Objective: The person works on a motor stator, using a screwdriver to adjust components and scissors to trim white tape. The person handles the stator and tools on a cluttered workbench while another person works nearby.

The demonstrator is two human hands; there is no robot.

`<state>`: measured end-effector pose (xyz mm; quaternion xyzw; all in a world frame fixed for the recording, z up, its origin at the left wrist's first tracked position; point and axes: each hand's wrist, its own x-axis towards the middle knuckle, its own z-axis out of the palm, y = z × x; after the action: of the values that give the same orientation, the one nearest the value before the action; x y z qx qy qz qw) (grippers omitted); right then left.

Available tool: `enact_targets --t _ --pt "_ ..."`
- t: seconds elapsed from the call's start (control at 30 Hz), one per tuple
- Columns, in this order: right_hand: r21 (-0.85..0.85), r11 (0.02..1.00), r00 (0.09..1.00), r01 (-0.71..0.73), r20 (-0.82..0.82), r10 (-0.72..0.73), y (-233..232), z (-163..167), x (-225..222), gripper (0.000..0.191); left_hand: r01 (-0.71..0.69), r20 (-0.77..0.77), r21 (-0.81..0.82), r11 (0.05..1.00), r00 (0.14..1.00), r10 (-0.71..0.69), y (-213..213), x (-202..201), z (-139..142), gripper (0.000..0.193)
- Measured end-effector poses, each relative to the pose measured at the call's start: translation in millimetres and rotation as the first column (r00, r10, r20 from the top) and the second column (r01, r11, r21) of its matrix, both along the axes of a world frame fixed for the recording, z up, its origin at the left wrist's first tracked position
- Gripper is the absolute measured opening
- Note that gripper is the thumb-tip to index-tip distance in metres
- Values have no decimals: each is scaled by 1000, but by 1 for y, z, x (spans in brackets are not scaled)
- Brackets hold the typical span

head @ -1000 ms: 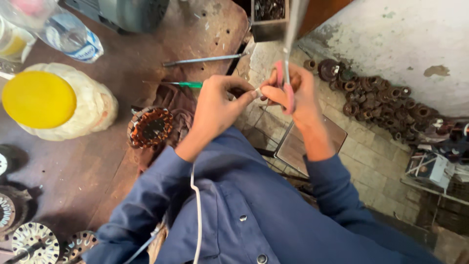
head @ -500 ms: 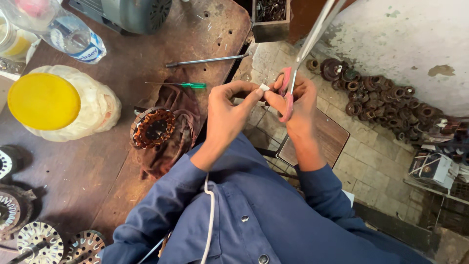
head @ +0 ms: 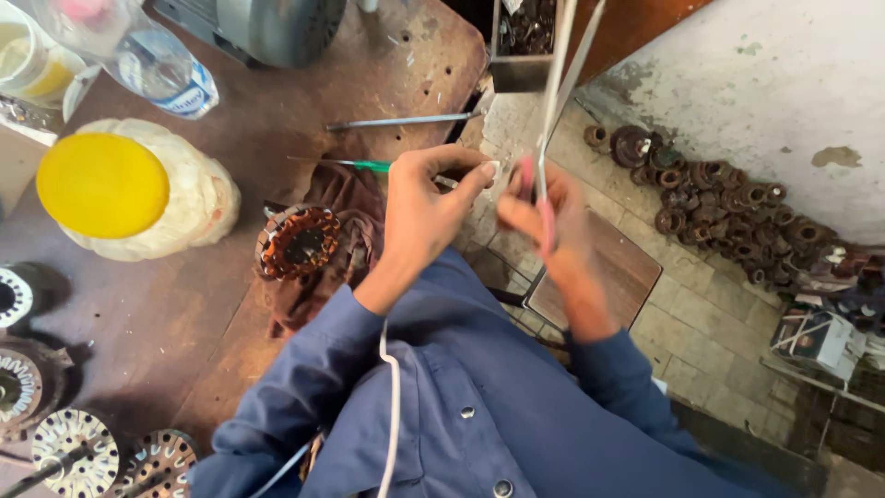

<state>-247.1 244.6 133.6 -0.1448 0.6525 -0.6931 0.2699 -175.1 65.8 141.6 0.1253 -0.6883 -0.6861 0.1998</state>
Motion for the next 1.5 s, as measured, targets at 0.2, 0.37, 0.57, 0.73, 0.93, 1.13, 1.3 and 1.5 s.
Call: enact_targets --t 0.2,0.37,0.57,0.73,0.93,1.13,1.3,1.5 --pt "58 991 991 -120 61 116 1 -14 41 22 -98 -68 241 966 991 118 5 -7 2 15" --pt "107 990 993 -96 85 87 -5 -11 45 22 -120 -91 247 962 985 147 5 -6 4 15" --pt "154 981 992 -117 63 109 -7 -7 47 19 -131 -56 233 964 987 148 2 -6 10 16" --pt "163 980 992 -118 60 109 -4 -12 45 18 -140 -53 207 968 987 154 1 -8 11 16" --pt "173 981 994 -85 89 70 -7 -13 46 18 -150 -65 189 970 984 165 1 -7 10 15" --pt "195 977 994 -87 78 73 -8 -9 46 19 -159 -67 204 966 982 175 2 -8 10 15" --pt "165 981 993 -99 75 87 -10 -7 46 18 -171 -55 177 969 981 184 2 -7 11 15" --pt "274 957 995 -94 67 79 -11 -3 47 22 -185 -59 149 971 979 195 2 -5 12 16"
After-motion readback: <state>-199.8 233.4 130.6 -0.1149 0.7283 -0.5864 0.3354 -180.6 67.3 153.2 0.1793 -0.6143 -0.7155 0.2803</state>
